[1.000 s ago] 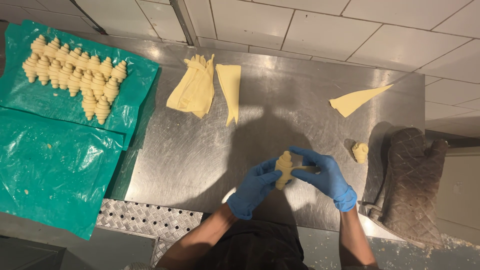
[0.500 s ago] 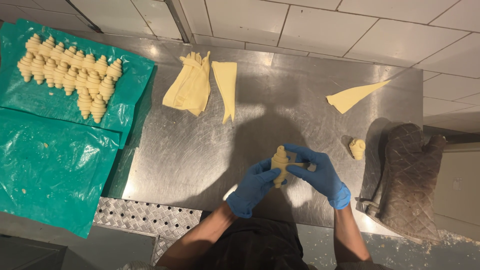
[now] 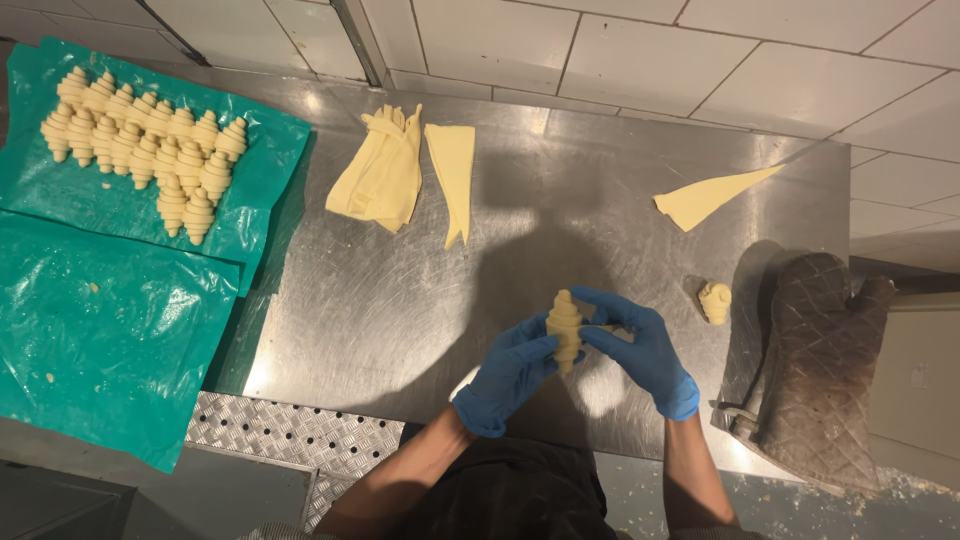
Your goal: Rolling triangular dough pieces into croissant shapes.
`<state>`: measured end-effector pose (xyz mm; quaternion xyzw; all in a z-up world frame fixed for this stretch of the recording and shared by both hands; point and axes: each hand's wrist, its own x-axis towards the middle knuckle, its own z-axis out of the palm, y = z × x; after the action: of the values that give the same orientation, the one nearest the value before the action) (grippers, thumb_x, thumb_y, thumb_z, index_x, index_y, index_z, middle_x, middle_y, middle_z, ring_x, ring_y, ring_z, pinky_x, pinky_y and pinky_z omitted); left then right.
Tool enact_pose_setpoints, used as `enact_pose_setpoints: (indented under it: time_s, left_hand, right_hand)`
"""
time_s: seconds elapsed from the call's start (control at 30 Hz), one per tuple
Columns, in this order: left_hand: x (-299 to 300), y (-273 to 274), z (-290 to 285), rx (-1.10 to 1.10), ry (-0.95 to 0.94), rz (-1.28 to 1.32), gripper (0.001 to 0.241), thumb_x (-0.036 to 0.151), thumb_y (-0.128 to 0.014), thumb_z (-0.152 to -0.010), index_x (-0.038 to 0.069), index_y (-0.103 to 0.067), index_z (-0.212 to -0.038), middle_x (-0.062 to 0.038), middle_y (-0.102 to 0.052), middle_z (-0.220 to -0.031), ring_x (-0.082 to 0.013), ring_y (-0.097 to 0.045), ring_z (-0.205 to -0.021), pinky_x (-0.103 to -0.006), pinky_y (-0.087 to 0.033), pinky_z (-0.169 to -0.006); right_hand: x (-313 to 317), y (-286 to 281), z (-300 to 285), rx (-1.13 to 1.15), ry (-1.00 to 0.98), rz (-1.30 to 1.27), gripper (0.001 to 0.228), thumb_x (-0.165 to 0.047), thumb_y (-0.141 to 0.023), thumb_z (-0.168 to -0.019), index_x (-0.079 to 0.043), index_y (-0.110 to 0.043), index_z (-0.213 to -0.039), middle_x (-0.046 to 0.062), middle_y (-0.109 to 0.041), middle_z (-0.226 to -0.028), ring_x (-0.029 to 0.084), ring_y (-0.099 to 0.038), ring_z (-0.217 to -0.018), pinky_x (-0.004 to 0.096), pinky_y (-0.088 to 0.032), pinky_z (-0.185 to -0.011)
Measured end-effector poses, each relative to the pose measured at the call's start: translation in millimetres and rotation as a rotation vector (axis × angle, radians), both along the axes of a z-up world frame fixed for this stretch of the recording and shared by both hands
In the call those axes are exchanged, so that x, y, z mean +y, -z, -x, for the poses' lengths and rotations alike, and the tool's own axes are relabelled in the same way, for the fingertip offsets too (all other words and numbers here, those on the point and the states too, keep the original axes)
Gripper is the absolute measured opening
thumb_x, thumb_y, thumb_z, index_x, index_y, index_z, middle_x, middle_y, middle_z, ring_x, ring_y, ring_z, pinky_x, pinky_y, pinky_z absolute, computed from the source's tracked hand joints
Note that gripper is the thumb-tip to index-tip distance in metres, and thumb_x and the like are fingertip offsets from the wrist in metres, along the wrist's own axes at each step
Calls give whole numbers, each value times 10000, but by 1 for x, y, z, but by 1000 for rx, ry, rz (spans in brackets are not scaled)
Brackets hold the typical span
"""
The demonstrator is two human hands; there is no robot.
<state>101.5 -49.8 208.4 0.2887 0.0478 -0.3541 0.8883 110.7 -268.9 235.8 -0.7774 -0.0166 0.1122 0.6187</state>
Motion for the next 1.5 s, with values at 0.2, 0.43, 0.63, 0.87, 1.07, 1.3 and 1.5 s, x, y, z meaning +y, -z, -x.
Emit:
enact_pose_setpoints:
  time_s: [0.2,0.43,0.63,0.87,1.07,1.3,1.5]
  left_hand:
    - [-8,12,2,30,-46,18,467,132,-585,-1032,-18,-487,-1463,-148,-611,-1379,-252,-635,-1230,-413,-505,-1111]
    - [-11,25,3,17,-60,18,453,134,-573,-1057,-31,-499,-1473,-151,-620,-1377,-257,-621,-1232,-403,-500,-1105]
    - [-9,0,0,-2,-70,9,456,119,-568,-1030,-12,-497,-1461,-157,-619,-1379,-265,-632,-1245,-395,-504,-1095]
    - [-11,8,-1,14,-102,0,479,114,-562,-1036,-31,-479,-1485,-149,-619,-1380,-247,-614,-1247,-387,-479,-1114]
    - [11,5,-2,-41,-133,8,490,108,-544,-1034,-49,-470,-1492,-167,-622,-1368,-258,-618,-1264,-384,-472,-1129]
    - [80,25,-10,-82,-252,87,511,99,-551,-1044,-53,-445,-1520,-137,-606,-1387,-236,-606,-1265,-374,-485,-1108]
    - [206,61,-34,-14,-347,34,474,112,-566,-1025,-7,-508,-1480,-89,-632,-1355,-191,-617,-1230,-332,-509,-1053]
  right_hand:
    - [-9,17,4,-11,50,-18,571,-20,-737,-846,-84,-658,-1408,-11,-592,-827,75,-560,-785,243,-498,-756]
    - [-2,15,1,-78,15,-37,524,-29,-725,-862,-75,-663,-1380,-15,-640,-881,67,-593,-827,239,-515,-790]
    - [-5,19,-1,-41,82,-127,490,-22,-701,-900,-62,-653,-1385,-2,-644,-861,79,-602,-773,249,-530,-718]
    - [2,32,-4,9,88,-325,265,12,-667,-926,3,-711,-1187,40,-697,-932,104,-630,-799,264,-537,-722]
    - [23,39,-17,16,67,-306,149,8,-633,-957,4,-726,-1074,70,-737,-976,139,-646,-797,284,-550,-722]
    - [113,48,-38,-82,32,-233,413,-8,-586,-964,-53,-590,-1374,29,-584,-1107,116,-634,-1018,273,-547,-865]
    - [224,74,-61,-139,22,-270,479,-39,-572,-991,-47,-529,-1467,31,-587,-1145,126,-602,-989,283,-545,-810]
